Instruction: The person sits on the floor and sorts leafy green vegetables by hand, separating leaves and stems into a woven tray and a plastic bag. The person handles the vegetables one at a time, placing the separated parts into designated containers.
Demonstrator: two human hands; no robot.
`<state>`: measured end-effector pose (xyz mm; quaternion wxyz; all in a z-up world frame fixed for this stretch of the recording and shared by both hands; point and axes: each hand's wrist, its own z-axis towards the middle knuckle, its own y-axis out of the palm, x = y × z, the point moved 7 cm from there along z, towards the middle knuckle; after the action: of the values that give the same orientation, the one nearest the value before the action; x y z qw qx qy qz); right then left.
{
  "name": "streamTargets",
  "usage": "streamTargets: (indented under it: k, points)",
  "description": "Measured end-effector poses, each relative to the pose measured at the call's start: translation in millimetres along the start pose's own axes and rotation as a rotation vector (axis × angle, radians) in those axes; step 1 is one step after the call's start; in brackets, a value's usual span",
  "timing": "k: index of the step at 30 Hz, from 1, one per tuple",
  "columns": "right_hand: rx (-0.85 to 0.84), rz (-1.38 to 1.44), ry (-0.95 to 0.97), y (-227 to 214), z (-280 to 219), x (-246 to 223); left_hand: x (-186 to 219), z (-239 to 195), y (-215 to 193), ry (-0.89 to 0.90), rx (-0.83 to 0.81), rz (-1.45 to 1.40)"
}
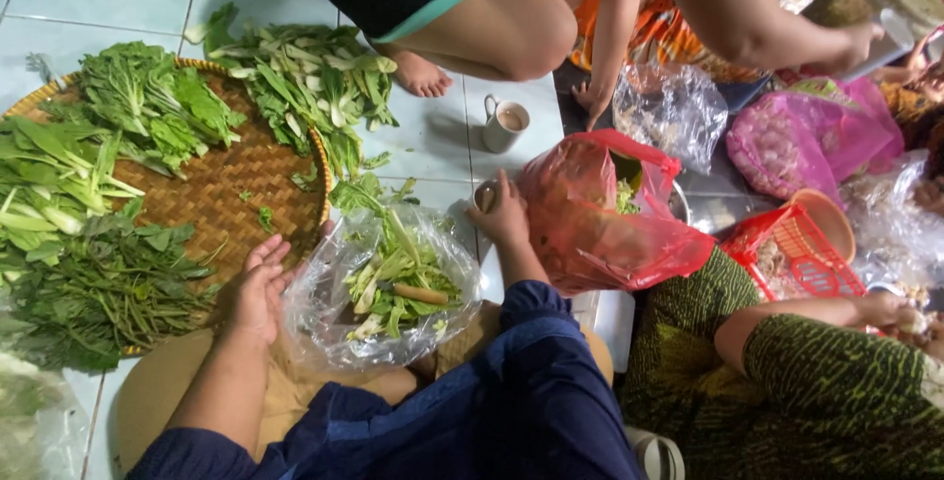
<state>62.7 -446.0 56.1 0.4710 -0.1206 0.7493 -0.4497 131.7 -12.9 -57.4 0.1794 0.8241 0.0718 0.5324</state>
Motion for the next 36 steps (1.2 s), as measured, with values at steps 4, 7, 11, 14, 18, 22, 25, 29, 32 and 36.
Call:
streamTargets:
  k: [4,7,11,14,18,22,25,29,32,36]
  points:
    - [0.002,-0.288,-0.035,22.2,24.8,4.7,-5.4,6.4,-2.3,-0.013,0.027,-0.024]
    - [0.033,-0.397,-0.008,22.4,35.9,12.3,-9.6,10.5,-5.2,-0.028,0.035,-0.054]
    - [0.011,-0.426,-0.002,24.6,39.8,16.7,-8.5,10.9,-5.5,-0.030,0.046,-0.049]
    - [-0.006,-0.399,-0.009,22.9,31.7,15.7,-7.6,11.7,-3.2,-0.028,0.034,-0.031]
    - [-0.039,-0.476,-0.011,38.9,37.0,39.4,-2.4,9.2,1.0,-0.024,0.024,-0.015]
    - [-0.042,-0.474,-0.025,36.3,28.3,33.8,-8.2,13.8,-2.6,-0.015,0.037,-0.026]
    - [-0.132,-0.442,-0.013,32.8,15.7,23.4,-8.1,11.5,-0.2,-0.017,0.026,-0.070]
    - [-0.161,-0.400,0.006,27.6,0.3,10.0,-8.4,6.9,-2.0,-0.020,0.064,-0.100]
    - [-0.140,-0.341,0.012,18.3,-2.0,0.1,-1.7,1.3,0.4,-0.031,0.064,-0.098]
    - [-0.096,-0.333,0.041,18.3,8.8,22.4,-5.2,2.5,-1.4,-0.052,0.060,-0.094]
